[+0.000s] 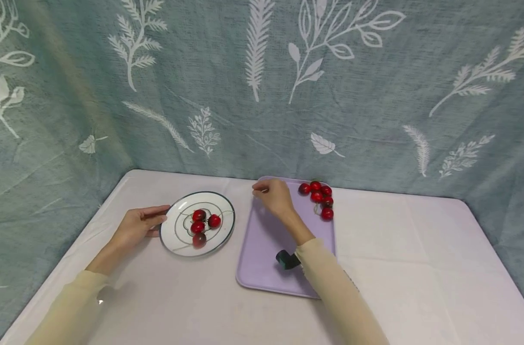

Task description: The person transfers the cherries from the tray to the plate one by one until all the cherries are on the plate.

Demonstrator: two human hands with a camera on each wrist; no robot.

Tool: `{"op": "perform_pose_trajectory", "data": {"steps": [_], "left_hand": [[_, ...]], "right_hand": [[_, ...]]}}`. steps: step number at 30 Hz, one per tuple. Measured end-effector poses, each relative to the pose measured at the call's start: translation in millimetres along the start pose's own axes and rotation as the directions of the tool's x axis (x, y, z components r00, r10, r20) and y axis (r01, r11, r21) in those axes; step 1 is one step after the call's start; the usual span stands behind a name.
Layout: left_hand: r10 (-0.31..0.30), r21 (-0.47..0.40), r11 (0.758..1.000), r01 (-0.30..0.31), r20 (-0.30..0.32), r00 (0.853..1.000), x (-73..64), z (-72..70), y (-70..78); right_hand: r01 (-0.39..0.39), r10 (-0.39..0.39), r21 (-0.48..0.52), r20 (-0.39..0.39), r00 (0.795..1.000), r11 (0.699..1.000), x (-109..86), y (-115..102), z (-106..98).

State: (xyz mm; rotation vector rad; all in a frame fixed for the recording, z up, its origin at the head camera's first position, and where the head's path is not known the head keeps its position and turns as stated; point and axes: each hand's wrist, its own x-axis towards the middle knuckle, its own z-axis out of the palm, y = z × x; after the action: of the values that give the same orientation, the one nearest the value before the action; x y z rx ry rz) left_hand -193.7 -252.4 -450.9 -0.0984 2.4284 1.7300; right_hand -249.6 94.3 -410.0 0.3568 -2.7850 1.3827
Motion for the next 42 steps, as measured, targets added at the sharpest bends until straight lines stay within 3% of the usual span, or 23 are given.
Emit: {"op": "perform_pose_trajectory", "data": {"steps": [8,15,22,27,34,42], "left_hand": [[-0.005,0.001,1.000,0.005,-0.009,1.000,0.4,-0.3,-0.5],[-0.007,0.007,1.000,0.007,-0.015,1.000,1.4,-0.6,-0.2],[-0.003,0.015,1.000,0.003,-0.002,1.000,3.2,-1.5,0.5],[-0.015,0.014,1.000,0.015,-0.009,1.000,3.4,-2.6,0.6],[-0.018,0.010,1.000,0.018,-0.016,1.000,2.8,-1.0,1.4],[-0.020,-0.003,1.000,0.020,-0.020,1.000,1.2,-1.2,1.8]], "right_hand": [[-0.037,0.024,-0.137,-0.092,0.995,0.990,12.9,27,-60],[-0.060,0.028,-0.218,-0.149,0.988,0.974,17.6,60,-89],[-0.096,0.061,-0.208,-0.168,0.984,0.973,18.2,86,-96],[-0.129,0.099,-0.217,-0.147,0.984,0.968,19.5,88,-96],[-0.147,0.110,-0.213,-0.177,0.978,0.966,19.4,87,-98],[-0.134,0.118,-0.207,-0.089,0.989,0.969,17.3,87,-103]]}}
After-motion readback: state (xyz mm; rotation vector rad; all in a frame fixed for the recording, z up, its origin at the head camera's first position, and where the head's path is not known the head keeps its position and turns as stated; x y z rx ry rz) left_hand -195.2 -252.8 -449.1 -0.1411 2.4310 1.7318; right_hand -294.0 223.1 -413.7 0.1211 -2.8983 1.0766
